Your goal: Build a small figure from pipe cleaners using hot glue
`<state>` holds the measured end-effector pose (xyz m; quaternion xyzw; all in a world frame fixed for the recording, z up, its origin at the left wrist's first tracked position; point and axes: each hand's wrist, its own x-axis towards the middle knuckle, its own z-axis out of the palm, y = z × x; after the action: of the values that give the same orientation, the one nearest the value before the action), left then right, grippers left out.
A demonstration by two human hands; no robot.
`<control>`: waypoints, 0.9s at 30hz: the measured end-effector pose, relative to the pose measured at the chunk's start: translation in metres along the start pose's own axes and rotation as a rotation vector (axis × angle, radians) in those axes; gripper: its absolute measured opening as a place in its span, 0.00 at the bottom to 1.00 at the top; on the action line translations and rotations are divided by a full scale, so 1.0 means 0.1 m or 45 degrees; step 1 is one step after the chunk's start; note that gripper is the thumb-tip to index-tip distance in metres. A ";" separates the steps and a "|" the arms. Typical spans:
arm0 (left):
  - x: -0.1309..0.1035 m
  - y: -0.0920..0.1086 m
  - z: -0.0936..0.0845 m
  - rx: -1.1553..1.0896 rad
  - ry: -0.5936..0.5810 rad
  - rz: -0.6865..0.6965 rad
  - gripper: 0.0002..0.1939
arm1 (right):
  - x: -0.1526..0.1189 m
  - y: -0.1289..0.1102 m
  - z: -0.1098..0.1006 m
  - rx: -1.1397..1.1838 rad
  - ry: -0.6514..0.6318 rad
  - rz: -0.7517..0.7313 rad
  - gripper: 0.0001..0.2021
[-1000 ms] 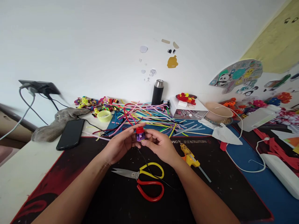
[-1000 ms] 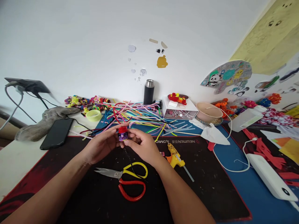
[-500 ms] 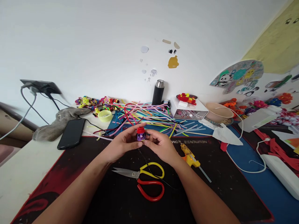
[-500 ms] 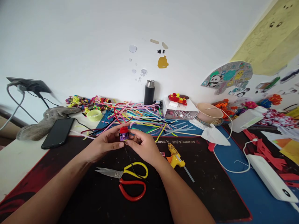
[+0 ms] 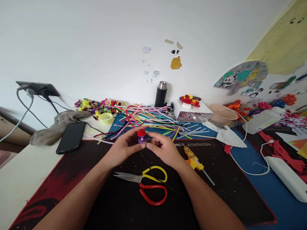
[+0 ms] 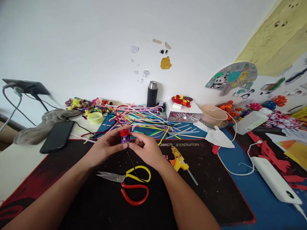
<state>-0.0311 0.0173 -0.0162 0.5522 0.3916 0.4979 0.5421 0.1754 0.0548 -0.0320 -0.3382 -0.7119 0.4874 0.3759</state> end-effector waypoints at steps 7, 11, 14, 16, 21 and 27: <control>0.00 0.07 -0.01 0.013 -0.025 -0.038 0.35 | 0.04 -0.08 -0.11 0.335 -0.018 0.141 0.22; -0.01 0.06 0.02 0.028 -0.075 -0.044 0.33 | 0.05 -0.04 -0.14 0.555 0.043 0.224 0.23; -0.01 0.03 0.03 0.016 -0.090 -0.022 0.27 | 0.05 -0.04 -0.12 0.612 0.001 0.288 0.22; 0.00 0.02 0.03 0.016 -0.103 -0.007 0.24 | 0.05 -0.06 -0.10 0.613 -0.024 0.311 0.22; -0.02 0.00 0.04 0.076 -0.171 -0.025 0.24 | 0.05 -0.11 -0.08 0.624 -0.027 0.316 0.23; -0.04 -0.03 0.05 0.209 -0.161 -0.023 0.26 | 0.06 -0.09 -0.07 0.637 0.001 0.341 0.21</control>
<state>-0.0270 0.0132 -0.0191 0.6215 0.4009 0.4234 0.5232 0.1778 0.0604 -0.0207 -0.3260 -0.5183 0.6932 0.3803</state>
